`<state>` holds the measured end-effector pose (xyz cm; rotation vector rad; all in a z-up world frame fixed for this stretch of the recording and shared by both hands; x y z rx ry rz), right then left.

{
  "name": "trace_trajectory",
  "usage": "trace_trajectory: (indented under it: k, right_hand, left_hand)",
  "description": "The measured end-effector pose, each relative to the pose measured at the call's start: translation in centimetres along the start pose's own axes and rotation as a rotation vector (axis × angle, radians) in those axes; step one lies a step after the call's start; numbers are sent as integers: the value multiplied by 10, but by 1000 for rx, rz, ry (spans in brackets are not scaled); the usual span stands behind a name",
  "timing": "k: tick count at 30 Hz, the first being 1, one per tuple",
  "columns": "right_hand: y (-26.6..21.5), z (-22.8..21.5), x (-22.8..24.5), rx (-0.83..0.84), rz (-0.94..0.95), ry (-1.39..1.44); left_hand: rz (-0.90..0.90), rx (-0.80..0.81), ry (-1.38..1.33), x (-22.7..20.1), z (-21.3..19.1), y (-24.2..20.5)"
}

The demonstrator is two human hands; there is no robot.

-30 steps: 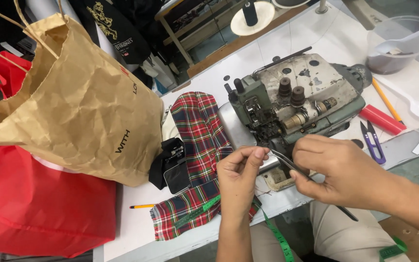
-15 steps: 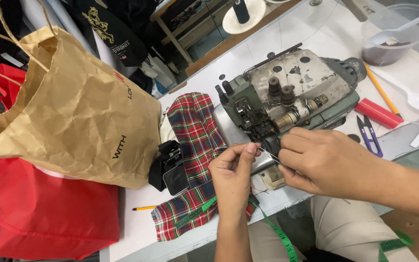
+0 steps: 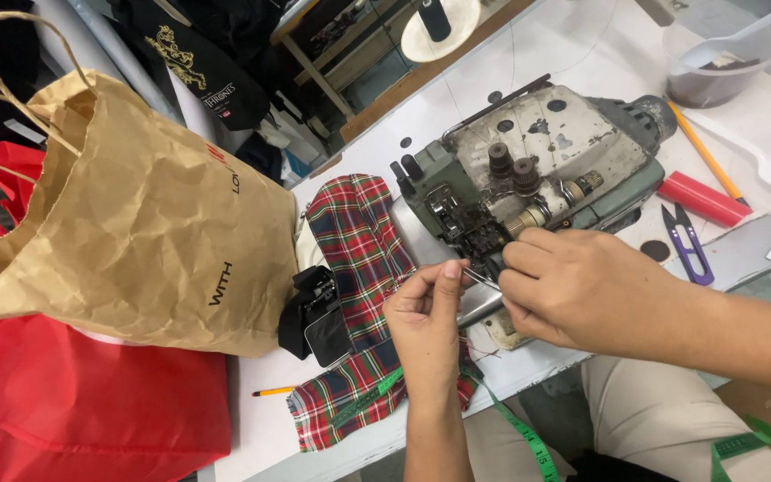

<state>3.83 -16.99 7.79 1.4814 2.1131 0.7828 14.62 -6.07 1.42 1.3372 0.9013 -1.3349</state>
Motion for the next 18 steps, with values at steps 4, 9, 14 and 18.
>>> trace_trajectory:
  k: [4, 9, 14, 18]
  right_hand:
    - [0, 5, -1, 13, 4, -30]
    - [-3, 16, -5, 63, 43, 71]
    - [-9, 29, -15, 147, 124, 215]
    - [-11, 37, -25, 195, 233, 316]
  left_hand:
    - [-16, -6, -3, 4, 0, 2]
    - [-15, 15, 3, 6, -1, 4]
    - [-65, -2, -50, 12, -3, 6]
    - [-82, -3, -79, 16, -5, 8]
Point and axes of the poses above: each hand's wrist, its own y-axis towards the middle knuckle, its own z-axis out of the palm, x = y × z, the point moved 10 cm from there along y, towards the middle knuckle, and after that the axes turned 8 degrees about -x, right-handed, at the moved point
